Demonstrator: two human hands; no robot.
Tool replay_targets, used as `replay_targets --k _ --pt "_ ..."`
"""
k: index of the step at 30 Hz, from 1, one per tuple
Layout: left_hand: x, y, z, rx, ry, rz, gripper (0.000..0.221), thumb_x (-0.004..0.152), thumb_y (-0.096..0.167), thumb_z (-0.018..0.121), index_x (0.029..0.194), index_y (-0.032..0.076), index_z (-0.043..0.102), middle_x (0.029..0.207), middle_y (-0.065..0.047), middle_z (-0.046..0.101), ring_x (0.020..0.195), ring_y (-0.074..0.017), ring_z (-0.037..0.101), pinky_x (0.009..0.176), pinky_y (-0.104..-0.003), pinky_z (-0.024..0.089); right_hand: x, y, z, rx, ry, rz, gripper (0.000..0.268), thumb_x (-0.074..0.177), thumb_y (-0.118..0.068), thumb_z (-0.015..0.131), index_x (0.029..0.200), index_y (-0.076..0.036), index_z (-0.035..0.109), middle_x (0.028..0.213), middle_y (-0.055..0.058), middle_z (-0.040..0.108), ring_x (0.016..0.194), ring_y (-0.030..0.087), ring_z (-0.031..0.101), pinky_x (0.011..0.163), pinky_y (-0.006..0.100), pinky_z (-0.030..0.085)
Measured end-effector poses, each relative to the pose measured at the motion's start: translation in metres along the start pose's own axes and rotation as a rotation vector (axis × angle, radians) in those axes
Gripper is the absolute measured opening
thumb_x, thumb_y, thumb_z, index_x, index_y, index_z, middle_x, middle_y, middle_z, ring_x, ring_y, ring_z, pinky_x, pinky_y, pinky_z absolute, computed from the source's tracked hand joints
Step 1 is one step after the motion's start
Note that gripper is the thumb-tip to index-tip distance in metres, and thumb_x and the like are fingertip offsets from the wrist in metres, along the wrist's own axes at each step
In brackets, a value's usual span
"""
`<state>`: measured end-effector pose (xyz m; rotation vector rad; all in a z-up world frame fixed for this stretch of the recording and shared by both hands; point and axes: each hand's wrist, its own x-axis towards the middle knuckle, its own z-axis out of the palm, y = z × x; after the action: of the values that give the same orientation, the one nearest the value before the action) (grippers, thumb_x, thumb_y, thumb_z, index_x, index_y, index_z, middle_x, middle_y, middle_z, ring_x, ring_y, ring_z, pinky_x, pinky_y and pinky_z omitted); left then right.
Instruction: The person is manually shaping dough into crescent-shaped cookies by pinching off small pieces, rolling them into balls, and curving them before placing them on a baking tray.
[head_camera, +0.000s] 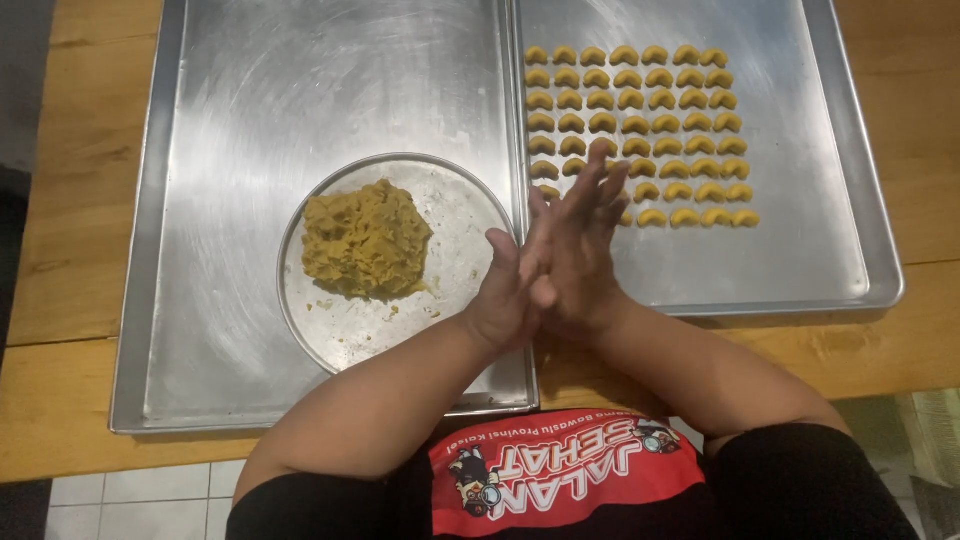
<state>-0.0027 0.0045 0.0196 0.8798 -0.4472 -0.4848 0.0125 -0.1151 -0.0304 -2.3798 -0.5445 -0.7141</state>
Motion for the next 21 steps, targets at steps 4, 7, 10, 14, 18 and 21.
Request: replay_targets --k 4,7,10,14,18,21 --pt "0.009 -0.047 -0.035 -0.036 -0.041 0.237 0.088 0.101 0.068 0.0 0.163 0.01 0.024 0.158 -0.004 0.044 0.151 -0.0192 0.036 0.131 -0.046 0.017 0.003 -0.001 -0.001 0.026 -0.012 0.043 0.117 0.082 -0.086 -0.014 0.162 -0.001 -0.022 0.17 0.023 -0.022 0.151 0.047 -0.029 0.122 0.069 -0.007" --pt "0.01 -0.042 -0.032 0.148 -0.231 0.476 0.124 0.072 0.087 0.045 0.165 0.014 0.006 0.173 -0.012 -0.005 0.161 -0.0316 0.005 0.131 -0.06 0.007 0.008 0.0 -0.004 0.055 -0.034 0.101 0.117 0.082 -0.088 -0.012 0.163 -0.005 -0.022 0.171 0.022 -0.02 0.152 0.049 -0.026 0.12 0.072 -0.006" --pt "-0.003 -0.027 -0.016 0.067 -0.039 0.104 0.107 0.083 0.086 0.0 0.161 0.015 -0.019 0.17 -0.009 -0.009 0.157 -0.0254 -0.009 0.129 -0.051 -0.006 0.012 0.006 -0.01 0.081 -0.058 0.159 0.117 0.082 -0.091 -0.009 0.164 -0.009 -0.023 0.173 0.021 -0.018 0.153 0.052 -0.022 0.119 0.076 -0.005" --pt "-0.002 -0.007 -0.005 0.094 0.03 -0.022 0.112 0.076 0.091 -0.002 0.159 0.019 -0.025 0.17 -0.015 -0.008 0.157 -0.0305 -0.009 0.125 -0.052 -0.003 0.009 -0.003 -0.009 0.1 -0.073 0.228 0.11 0.086 -0.085 -0.013 0.164 -0.008 -0.022 0.174 0.02 -0.015 0.155 0.053 -0.016 0.121 0.075 0.001" --pt "0.03 -0.091 -0.069 0.211 -0.289 0.641 0.139 0.059 0.089 0.057 0.165 0.015 0.005 0.171 -0.017 -0.009 0.159 -0.0358 0.004 0.128 -0.058 0.014 -0.01 -0.04 0.009 0.164 0.026 -0.141 0.122 0.084 -0.089 0.002 0.162 0.004 -0.014 0.17 0.023 -0.021 0.153 0.045 -0.028 0.123 0.059 -0.02" --pt "0.029 -0.069 -0.047 0.119 -0.285 0.621 0.131 0.067 0.084 0.056 0.164 0.01 0.009 0.172 -0.013 -0.005 0.159 -0.0319 0.009 0.131 -0.057 0.015 -0.002 -0.029 0.003 0.11 -0.018 -0.004 0.115 0.089 -0.086 0.001 0.162 0.0 -0.018 0.17 0.025 -0.02 0.152 0.051 -0.025 0.119 0.068 -0.014"
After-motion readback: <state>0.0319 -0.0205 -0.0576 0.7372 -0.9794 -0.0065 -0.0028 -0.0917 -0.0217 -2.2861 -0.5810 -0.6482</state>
